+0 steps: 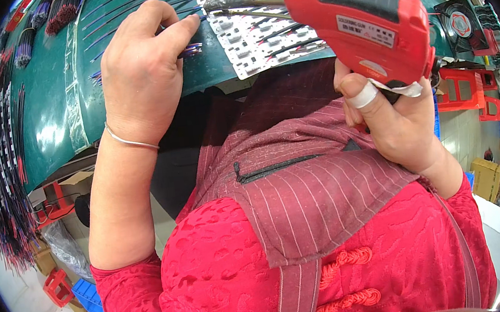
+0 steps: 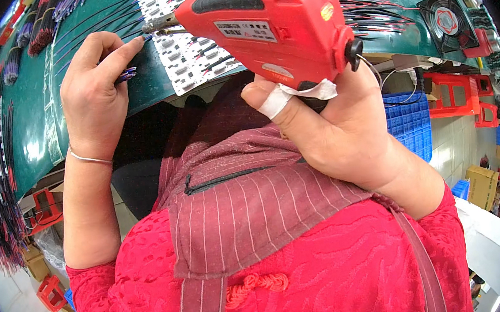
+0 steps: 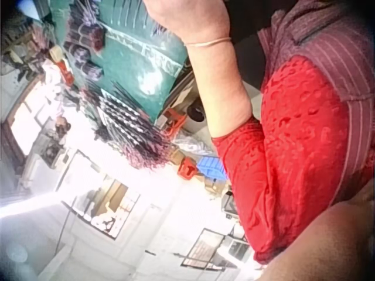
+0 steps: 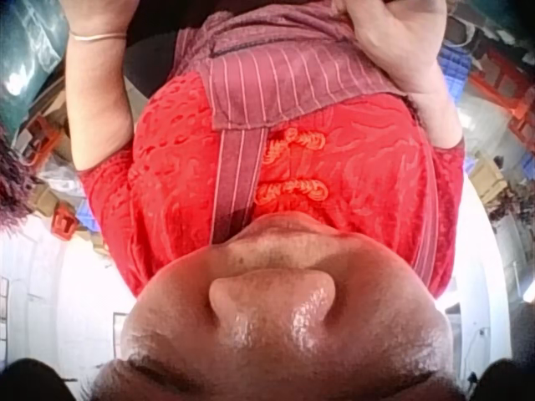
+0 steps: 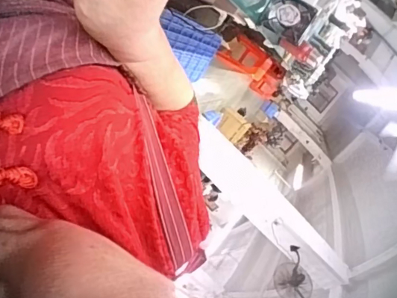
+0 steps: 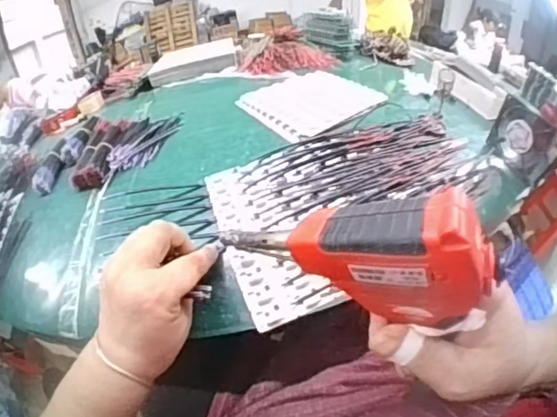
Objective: The person solders wires onto circuit board panels on a workbench using a soldering gun.
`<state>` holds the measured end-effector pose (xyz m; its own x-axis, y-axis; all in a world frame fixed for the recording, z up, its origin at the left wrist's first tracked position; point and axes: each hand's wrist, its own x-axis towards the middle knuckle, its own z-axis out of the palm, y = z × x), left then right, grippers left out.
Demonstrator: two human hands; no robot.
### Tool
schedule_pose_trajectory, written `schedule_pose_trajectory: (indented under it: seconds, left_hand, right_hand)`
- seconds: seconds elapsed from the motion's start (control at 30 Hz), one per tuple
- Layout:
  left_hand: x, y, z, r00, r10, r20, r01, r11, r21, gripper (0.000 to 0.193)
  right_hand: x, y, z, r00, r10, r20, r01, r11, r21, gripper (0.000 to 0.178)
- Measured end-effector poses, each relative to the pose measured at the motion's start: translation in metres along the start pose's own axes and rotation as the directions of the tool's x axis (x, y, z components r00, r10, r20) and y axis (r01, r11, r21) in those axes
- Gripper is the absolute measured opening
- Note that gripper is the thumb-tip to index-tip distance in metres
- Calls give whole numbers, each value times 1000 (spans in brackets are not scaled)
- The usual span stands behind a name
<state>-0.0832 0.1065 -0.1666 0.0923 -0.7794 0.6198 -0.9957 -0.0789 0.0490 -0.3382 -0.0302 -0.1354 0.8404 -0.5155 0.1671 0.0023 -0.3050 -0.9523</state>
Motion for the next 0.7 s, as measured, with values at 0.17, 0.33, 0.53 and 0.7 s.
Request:
schedule_pose_trajectory:
  seconds: [0.17,0.33,0.53,0.7]
  left_hand:
    - [0,1,0,1000,-5,2,5,1000,-9,39]
    - [0,1,0,1000,-4,-4,4,1000,-11,39]
    - [0,1,1,1000,-7,4,7,1000,6,39]
    - [0,0,1,1000,-10,5,10,1000,-4,40]
  right_hand:
    - [5,-7,6,998,-42,-42,43,999,31,10]
    - [1,0,0,998,-69,-5,70,997,24,16]
    - [0,-11,4,999,-1,-32,3,999,51,22]
    - [-1,-12,5,999,9,-41,-5,996,84,22]
